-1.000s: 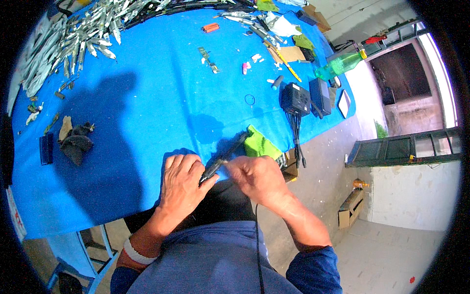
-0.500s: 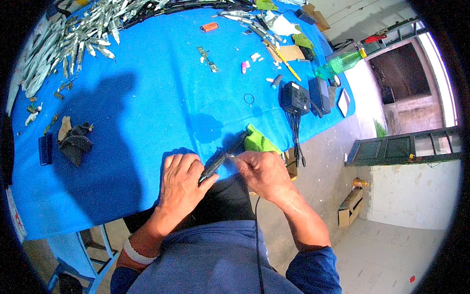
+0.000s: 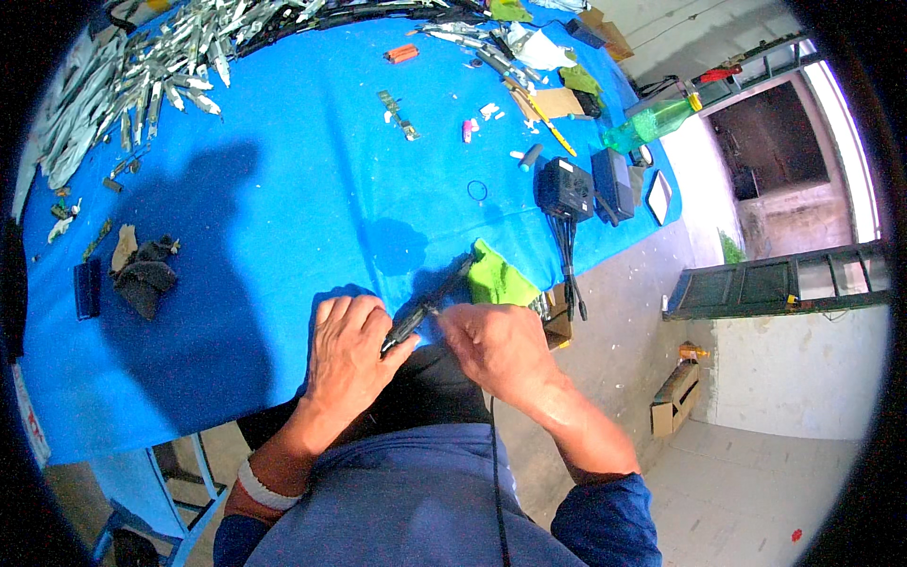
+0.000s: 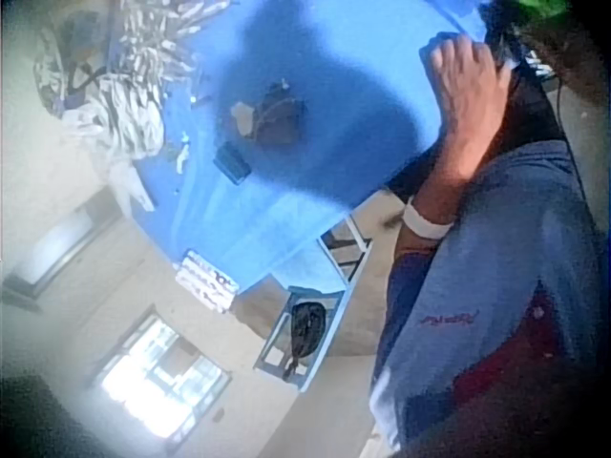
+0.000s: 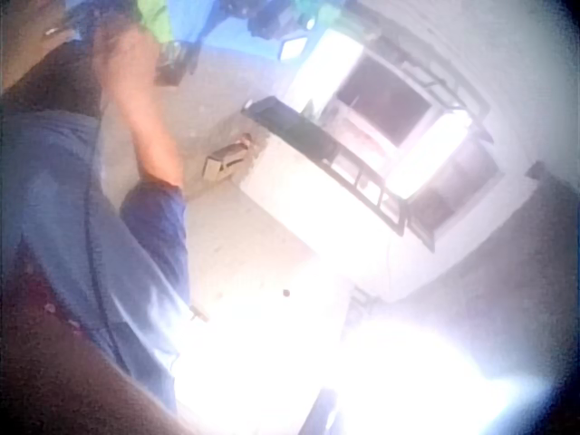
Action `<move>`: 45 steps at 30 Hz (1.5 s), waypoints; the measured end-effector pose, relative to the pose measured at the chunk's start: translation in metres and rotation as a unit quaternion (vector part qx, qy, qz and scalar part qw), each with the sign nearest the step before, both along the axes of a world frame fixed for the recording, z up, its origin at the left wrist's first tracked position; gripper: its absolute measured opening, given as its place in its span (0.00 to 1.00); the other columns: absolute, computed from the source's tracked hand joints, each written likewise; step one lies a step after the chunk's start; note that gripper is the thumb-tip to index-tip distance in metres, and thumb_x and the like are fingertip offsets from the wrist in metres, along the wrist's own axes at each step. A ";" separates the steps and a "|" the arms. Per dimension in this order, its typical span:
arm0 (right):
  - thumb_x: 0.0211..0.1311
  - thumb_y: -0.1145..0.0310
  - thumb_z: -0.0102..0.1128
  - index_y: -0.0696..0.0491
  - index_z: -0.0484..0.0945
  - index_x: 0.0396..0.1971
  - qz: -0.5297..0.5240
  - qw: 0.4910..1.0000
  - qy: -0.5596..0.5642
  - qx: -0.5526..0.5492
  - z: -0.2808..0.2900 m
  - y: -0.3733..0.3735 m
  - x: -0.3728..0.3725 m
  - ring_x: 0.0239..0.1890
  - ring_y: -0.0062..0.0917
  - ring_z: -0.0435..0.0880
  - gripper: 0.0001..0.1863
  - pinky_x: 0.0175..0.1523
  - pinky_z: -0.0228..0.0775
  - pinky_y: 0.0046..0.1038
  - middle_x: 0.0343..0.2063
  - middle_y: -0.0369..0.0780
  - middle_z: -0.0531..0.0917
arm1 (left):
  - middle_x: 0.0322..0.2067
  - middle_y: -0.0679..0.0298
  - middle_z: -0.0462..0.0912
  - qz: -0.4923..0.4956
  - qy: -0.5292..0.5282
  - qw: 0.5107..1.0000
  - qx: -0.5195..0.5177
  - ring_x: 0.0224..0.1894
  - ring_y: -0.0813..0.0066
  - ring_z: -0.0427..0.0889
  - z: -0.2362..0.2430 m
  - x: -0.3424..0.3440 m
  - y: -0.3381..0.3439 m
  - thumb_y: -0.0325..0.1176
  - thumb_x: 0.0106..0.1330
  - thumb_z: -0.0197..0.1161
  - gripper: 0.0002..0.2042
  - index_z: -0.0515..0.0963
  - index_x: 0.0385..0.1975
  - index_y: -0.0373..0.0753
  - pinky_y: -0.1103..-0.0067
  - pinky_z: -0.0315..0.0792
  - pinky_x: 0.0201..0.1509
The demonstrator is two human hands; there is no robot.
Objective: The person uses a soldering iron to work on a small electronic component held in their left hand. They briefly pick up a green bottle and pour liquid onto the component before continuing to solder. The workspace is cluttered with various electronic parts and tools.
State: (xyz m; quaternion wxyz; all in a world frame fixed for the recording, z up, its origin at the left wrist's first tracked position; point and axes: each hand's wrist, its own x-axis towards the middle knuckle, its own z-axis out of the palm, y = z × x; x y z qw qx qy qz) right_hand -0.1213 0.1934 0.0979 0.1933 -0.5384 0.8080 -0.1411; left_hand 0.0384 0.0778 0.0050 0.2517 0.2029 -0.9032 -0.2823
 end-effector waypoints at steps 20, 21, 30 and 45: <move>0.67 0.72 0.66 0.58 0.86 0.44 -0.193 0.960 -0.200 -0.033 -0.016 0.018 -0.014 0.29 0.14 0.80 0.09 0.33 0.74 0.24 0.29 0.36 0.85 | 0.37 0.60 0.78 0.006 0.007 1.000 -0.007 0.42 0.58 0.76 0.001 -0.002 0.000 0.40 0.53 0.77 0.16 0.76 0.30 0.39 0.63 0.67 0.50; 0.66 0.72 0.67 0.59 0.86 0.43 -0.182 0.964 -0.185 -0.060 -0.018 0.019 -0.014 0.29 0.16 0.82 0.09 0.34 0.74 0.25 0.29 0.38 0.85 | 0.37 0.60 0.78 0.006 0.009 1.000 -0.008 0.42 0.58 0.76 0.001 -0.002 0.000 0.40 0.53 0.77 0.16 0.76 0.30 0.39 0.63 0.67 0.50; 0.63 0.75 0.67 0.61 0.86 0.39 -0.128 0.974 -0.135 -0.132 -0.017 0.018 -0.004 0.30 0.28 0.87 0.08 0.36 0.77 0.29 0.31 0.46 0.86 | 0.36 0.60 0.77 0.007 0.011 1.000 -0.019 0.40 0.58 0.76 -0.001 -0.002 0.000 0.40 0.54 0.76 0.15 0.76 0.29 0.39 0.63 0.67 0.49; 0.59 0.77 0.66 0.58 0.86 0.37 -0.088 0.977 -0.064 -0.186 -0.022 0.013 -0.008 0.29 0.37 0.86 0.07 0.36 0.77 0.34 0.26 0.46 0.84 | 0.36 0.60 0.77 0.008 0.020 1.000 -0.019 0.41 0.58 0.76 0.000 -0.002 0.000 0.39 0.53 0.77 0.16 0.75 0.29 0.39 0.63 0.67 0.49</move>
